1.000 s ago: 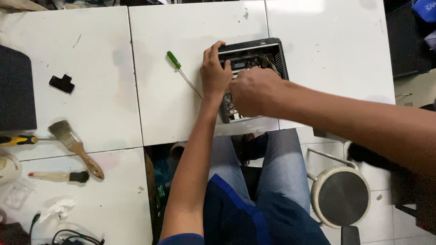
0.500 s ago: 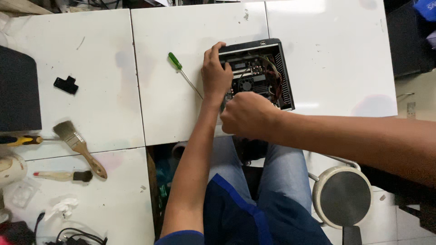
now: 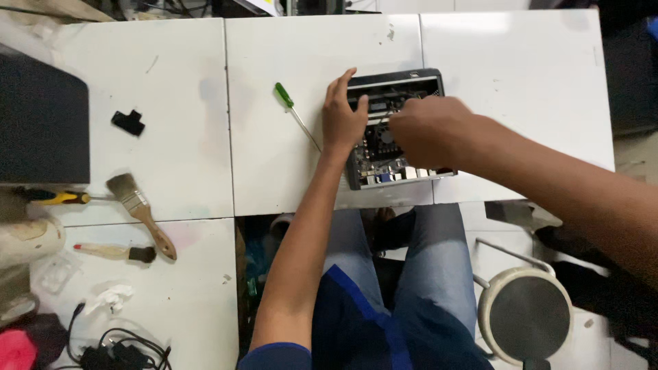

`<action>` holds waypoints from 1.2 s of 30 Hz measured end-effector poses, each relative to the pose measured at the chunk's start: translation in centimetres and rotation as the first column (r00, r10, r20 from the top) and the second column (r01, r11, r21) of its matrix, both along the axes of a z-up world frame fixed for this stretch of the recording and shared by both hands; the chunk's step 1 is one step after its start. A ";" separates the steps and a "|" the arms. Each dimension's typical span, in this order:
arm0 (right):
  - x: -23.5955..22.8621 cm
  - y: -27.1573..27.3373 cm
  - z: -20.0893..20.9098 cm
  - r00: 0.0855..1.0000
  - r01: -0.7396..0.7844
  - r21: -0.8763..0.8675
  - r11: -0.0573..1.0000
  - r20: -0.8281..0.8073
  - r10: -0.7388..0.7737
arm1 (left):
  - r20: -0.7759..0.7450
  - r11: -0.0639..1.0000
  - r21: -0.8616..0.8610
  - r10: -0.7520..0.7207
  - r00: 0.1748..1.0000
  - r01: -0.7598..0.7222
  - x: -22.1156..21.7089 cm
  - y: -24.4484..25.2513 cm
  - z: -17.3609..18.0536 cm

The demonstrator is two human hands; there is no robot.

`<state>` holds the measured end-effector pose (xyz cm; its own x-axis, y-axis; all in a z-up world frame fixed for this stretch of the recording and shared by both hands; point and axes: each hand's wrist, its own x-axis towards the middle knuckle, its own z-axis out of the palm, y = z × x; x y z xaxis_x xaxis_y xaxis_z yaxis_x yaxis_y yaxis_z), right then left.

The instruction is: The person works on the internal components of a small form-factor computer case placed on a white table. They use a screwdriver to tighten screws on the motherboard and power supply area, then use a thin metal tool to probe and adjust connections within the case.

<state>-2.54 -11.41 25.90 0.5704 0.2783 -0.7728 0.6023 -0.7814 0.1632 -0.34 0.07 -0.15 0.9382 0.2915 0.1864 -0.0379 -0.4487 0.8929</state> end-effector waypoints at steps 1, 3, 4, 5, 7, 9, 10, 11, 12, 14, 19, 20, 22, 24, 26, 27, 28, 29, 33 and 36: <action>0.6 -0.2 1.6 1.000 -0.020 0.006 1.000 0.007 0.020 | 0.007 1.000 0.006 0.020 1.000 -0.020 -0.3 0.8 0.8; 1.8 -1.0 4.5 0.984 0.101 0.168 0.981 0.131 -0.124 | 0.061 0.991 0.054 0.115 0.991 -0.119 -1.3 1.7 2.2; 2.7 -1.6 3.1 0.986 0.088 0.171 0.981 0.127 -0.110 | 0.058 0.989 0.058 0.129 0.990 -0.133 -2.1 3.0 2.7; 3.6 -2.2 1.5 0.961 0.001 0.232 0.973 0.270 -0.065 | 0.121 0.967 0.103 0.221 0.968 -0.234 -2.9 4.2 3.2; 4.4 -2.5 -1.6 0.913 -0.087 0.293 0.952 0.406 -0.042 | 0.187 0.932 0.156 0.299 0.936 -0.328 -4.2 6.1 4.4; 4.0 -1.0 -4.9 0.961 0.072 0.445 0.893 0.208 -0.181 | 0.086 0.925 0.169 0.330 0.940 -0.340 -5.8 7.9 5.4; 3.4 -1.2 -6.5 0.964 0.062 0.451 0.891 0.205 -0.170 | 0.086 0.920 0.176 0.341 0.936 -0.351 -5.9 8.1 4.7; 2.7 -1.4 -8.0 0.949 -0.027 0.551 0.834 0.277 -0.152 | -0.026 0.918 0.205 0.351 0.936 -0.339 -6.0 8.3 3.9; 1.8 -1.7 -9.8 0.930 -0.114 0.637 0.762 0.338 -0.144 | -0.146 0.917 0.234 0.361 0.921 -0.323 -6.6 8.6 3.0; 1.7 -1.5 -11.8 0.938 -0.090 0.618 0.781 0.315 -0.141 | -0.245 0.922 0.284 0.336 0.909 -0.264 -6.8 8.3 2.7; 1.3 1.0 -14.8 0.922 0.032 0.612 0.790 0.287 -0.260 | -0.413 0.898 0.424 0.308 0.857 -0.119 -4.1 8.0 2.0; 1.2 1.8 -15.1 0.919 0.049 0.628 0.777 0.276 -0.281 | -0.423 0.882 0.456 0.336 0.842 -0.122 -3.6 8.3 1.4; 1.1 3.4 -16.3 0.916 0.065 0.645 0.761 0.264 -0.302 | -0.430 0.863 0.490 0.365 0.826 -0.126 -3.2 9.4 1.0; 1.4 5.1 -17.9 0.914 -0.015 0.635 0.773 0.322 -0.246 | -0.499 0.916 0.380 0.318 0.806 -0.126 -3.4 10.8 1.8; 0.6 6.7 -19.4 0.917 -0.028 0.629 0.776 0.326 -0.231 | -0.531 0.942 -0.037 0.265 0.805 -0.334 -4.9 12.2 4.5; 0.3 7.6 -20.2 0.919 -0.039 0.619 0.785 0.331 -0.216 | -0.536 0.757 -0.450 0.196 0.821 -0.474 -5.5 13.0 5.9; 0.3 7.7 -19.4 0.917 -0.037 0.625 0.780 0.331 -0.222 | -0.533 0.762 -0.444 0.197 0.823 -0.470 -5.6 13.6 6.2; 0.4 7.7 -18.7 0.924 -0.043 0.618 0.785 0.324 -0.204 | -0.482 0.684 -0.560 0.191 0.855 -0.468 -5.6 14.2 6.4; 0.3 6.8 -12.1 0.932 0.217 0.852 0.477 -0.035 -0.362 | -0.298 0.582 -0.752 0.117 0.947 -0.308 -7.1 14.2 11.1; 1.7 6.3 -7.4 0.749 0.631 0.775 0.016 -0.604 -0.273 | -0.221 0.670 -0.721 0.016 0.975 -0.174 -8.0 11.8 15.4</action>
